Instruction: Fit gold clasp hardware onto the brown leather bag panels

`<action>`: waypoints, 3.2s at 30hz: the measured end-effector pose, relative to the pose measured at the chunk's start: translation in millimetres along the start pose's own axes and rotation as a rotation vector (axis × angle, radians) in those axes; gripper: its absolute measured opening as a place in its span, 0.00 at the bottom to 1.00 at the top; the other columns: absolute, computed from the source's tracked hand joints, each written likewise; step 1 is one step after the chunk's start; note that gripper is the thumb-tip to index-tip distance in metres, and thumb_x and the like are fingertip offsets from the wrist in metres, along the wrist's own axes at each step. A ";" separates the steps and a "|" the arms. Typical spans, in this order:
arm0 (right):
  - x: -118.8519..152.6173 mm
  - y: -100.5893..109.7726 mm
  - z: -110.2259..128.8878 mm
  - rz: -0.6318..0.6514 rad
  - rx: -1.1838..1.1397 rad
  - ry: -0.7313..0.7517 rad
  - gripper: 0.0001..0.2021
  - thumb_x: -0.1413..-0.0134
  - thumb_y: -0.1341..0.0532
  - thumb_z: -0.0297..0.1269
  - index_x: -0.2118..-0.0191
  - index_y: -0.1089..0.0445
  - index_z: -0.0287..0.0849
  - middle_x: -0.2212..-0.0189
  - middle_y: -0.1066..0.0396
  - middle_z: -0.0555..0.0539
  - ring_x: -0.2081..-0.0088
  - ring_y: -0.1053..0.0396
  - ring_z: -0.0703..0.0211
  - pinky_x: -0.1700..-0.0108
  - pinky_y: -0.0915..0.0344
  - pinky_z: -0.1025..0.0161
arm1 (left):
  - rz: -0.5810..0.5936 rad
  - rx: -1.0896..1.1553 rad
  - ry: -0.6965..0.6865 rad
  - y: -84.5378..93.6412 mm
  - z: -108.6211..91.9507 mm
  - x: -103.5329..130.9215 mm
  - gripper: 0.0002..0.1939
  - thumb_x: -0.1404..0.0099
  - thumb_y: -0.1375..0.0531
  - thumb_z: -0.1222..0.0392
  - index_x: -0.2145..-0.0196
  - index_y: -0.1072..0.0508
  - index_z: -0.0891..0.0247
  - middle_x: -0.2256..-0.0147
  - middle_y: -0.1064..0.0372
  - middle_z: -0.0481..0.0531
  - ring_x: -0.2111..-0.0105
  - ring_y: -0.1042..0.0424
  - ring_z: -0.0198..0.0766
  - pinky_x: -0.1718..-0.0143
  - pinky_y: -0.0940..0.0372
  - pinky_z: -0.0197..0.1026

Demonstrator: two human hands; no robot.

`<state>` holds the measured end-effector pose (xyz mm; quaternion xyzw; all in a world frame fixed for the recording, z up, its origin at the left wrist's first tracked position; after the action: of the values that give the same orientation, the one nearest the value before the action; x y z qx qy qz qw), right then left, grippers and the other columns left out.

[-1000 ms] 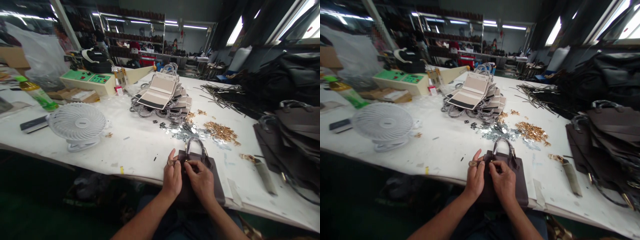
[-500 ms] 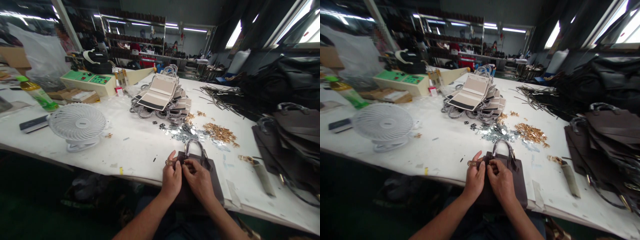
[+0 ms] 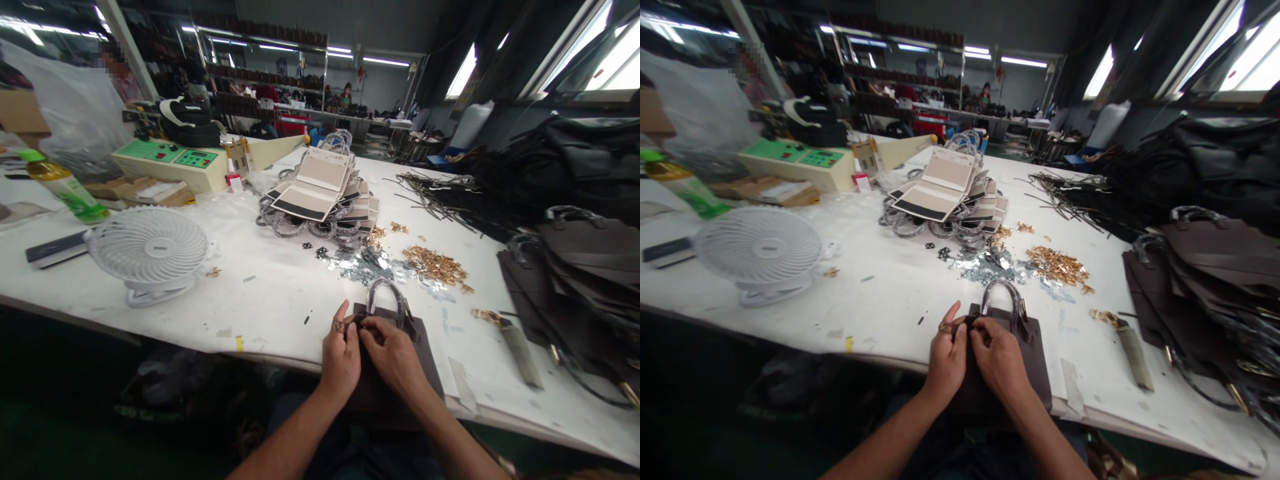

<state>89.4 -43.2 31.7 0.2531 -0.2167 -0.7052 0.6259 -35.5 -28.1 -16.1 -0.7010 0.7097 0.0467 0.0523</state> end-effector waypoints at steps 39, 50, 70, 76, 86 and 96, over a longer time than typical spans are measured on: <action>5.4 -7.0 -9.7 -0.113 0.089 -0.050 0.14 0.38 0.43 0.40 0.48 0.32 0.45 0.74 0.26 0.52 0.73 0.26 0.56 0.69 0.37 0.65 | -0.121 -0.130 -0.047 4.3 -13.8 -3.8 0.07 0.29 0.44 0.54 0.61 0.33 0.59 0.67 0.30 0.48 0.66 0.28 0.40 0.61 0.33 0.42; 33.2 59.4 -3.7 -0.274 -0.044 0.145 0.11 0.39 0.40 0.39 0.52 0.25 0.48 0.65 0.22 0.50 0.67 0.25 0.60 0.62 0.30 0.68 | 0.151 -0.307 0.083 9.3 -23.1 -38.5 0.29 0.39 0.37 0.40 0.46 0.32 0.59 0.63 0.24 0.50 0.66 0.23 0.46 0.59 0.29 0.48; -33.2 194.8 -188.1 -0.205 0.268 -0.182 0.17 0.40 0.41 0.44 0.52 0.21 0.45 0.68 0.20 0.47 0.70 0.26 0.56 0.62 0.33 0.61 | 0.750 -0.898 -0.720 -99.1 -102.4 -35.1 0.20 0.35 0.40 0.65 0.46 0.27 0.57 0.45 0.28 0.56 0.45 0.31 0.51 0.42 0.36 0.55; 10.7 182.1 -190.4 -0.227 0.243 -0.045 0.14 0.42 0.38 0.49 0.59 0.19 0.49 0.55 0.22 0.45 0.54 0.26 0.49 0.51 0.31 0.55 | 0.950 -1.103 -0.794 -131.7 -80.9 -53.5 0.16 0.35 0.37 0.62 0.49 0.27 0.59 0.48 0.27 0.57 0.46 0.32 0.52 0.46 0.37 0.54; 29.4 185.0 -168.1 -0.122 0.539 -0.088 0.11 0.36 0.43 0.44 0.57 0.23 0.53 0.60 0.22 0.49 0.63 0.25 0.54 0.65 0.39 0.60 | 1.047 -1.193 -0.964 -144.5 -84.5 -64.9 0.04 0.31 0.38 0.57 0.60 0.27 0.59 0.58 0.26 0.53 0.52 0.32 0.46 0.52 0.41 0.47; 22.8 164.8 -149.9 -0.156 0.422 -0.036 0.11 0.38 0.44 0.37 0.55 0.26 0.46 0.60 0.23 0.45 0.61 0.24 0.52 0.61 0.35 0.60 | 1.219 -1.124 -0.722 -155.0 -105.9 -84.8 0.02 0.37 0.34 0.57 0.65 0.22 0.55 0.62 0.23 0.49 0.53 0.30 0.46 0.51 0.42 0.47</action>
<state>309.0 -84.3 15.7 0.3818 -0.3504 -0.6947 0.4988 119.6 39.1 101.7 -0.0685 0.7710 0.6231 -0.1121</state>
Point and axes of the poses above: each hand's wrist, its own x-axis away from the middle knuckle, its own y-axis out of the back of the hand, z = x × y, the point moved 5 cm from there along -x, towards the middle knuckle
